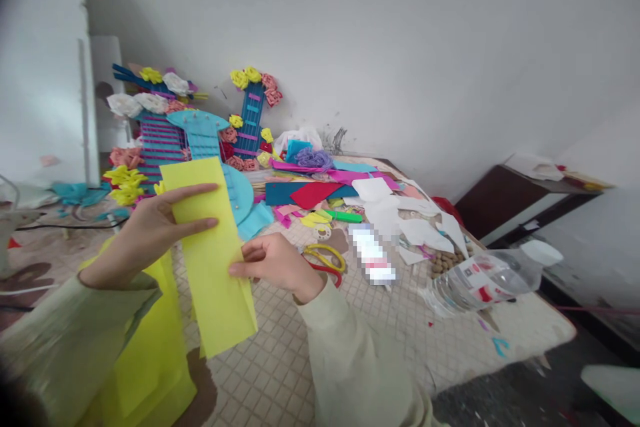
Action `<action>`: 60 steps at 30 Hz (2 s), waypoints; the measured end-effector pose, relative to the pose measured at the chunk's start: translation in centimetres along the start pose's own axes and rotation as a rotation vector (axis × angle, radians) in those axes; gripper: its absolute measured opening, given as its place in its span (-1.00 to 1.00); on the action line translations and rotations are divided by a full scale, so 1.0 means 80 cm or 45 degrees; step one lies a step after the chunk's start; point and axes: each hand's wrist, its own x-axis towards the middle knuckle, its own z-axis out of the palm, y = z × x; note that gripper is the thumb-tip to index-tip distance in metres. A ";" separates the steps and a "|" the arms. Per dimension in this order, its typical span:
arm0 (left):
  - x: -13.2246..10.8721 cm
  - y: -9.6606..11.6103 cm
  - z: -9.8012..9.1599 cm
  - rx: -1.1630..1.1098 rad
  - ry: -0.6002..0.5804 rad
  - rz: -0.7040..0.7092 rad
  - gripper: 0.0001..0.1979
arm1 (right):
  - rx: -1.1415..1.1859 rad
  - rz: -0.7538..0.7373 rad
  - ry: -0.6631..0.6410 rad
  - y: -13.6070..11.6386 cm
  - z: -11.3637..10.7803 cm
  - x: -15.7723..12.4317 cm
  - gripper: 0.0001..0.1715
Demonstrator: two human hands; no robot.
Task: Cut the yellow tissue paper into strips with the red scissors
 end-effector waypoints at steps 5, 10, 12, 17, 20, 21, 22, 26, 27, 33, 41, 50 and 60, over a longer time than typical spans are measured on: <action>-0.001 0.001 0.003 0.062 -0.013 0.010 -0.46 | 0.003 0.064 -0.034 0.024 -0.003 -0.021 -0.74; -0.001 0.000 0.006 0.115 -0.011 0.038 -0.46 | -0.027 0.123 -0.058 0.052 0.001 -0.043 -0.69; 0.000 -0.002 0.006 0.122 -0.012 0.034 -0.44 | -0.059 0.145 -0.065 0.061 0.003 -0.053 -0.67; 0.001 -0.007 0.008 0.103 -0.008 0.012 -0.39 | -0.301 0.197 -0.025 0.069 -0.008 -0.082 -0.71; 0.002 -0.009 0.008 0.077 -0.023 0.016 -0.38 | -0.633 0.119 0.280 0.068 -0.041 -0.093 -0.82; 0.002 -0.009 0.008 0.069 -0.033 0.018 -0.38 | -0.761 0.093 0.414 0.068 -0.055 -0.095 -0.81; 0.002 -0.009 0.007 0.062 -0.042 0.020 -0.38 | -0.886 0.085 0.529 0.069 -0.070 -0.096 -0.78; 0.001 -0.006 0.006 0.042 -0.069 0.019 -0.36 | -1.233 0.093 0.636 0.083 -0.107 -0.098 -0.71; 0.000 -0.005 0.006 0.040 -0.075 0.017 -0.36 | -1.284 0.098 0.622 0.086 -0.109 -0.098 -0.71; -0.006 0.003 0.007 0.051 -0.098 0.007 -0.37 | -1.465 0.101 0.491 0.084 -0.092 -0.088 -0.38; -0.010 0.011 0.001 -0.002 -0.111 0.021 -0.40 | -1.488 0.172 0.383 0.076 -0.109 -0.068 -0.39; -0.013 0.015 -0.001 -0.046 -0.093 0.009 -0.41 | -1.423 0.331 0.361 0.067 -0.115 -0.067 -0.74; -0.019 0.019 0.001 -0.032 -0.116 0.043 -0.42 | -1.038 0.068 0.344 0.014 -0.113 -0.111 -0.35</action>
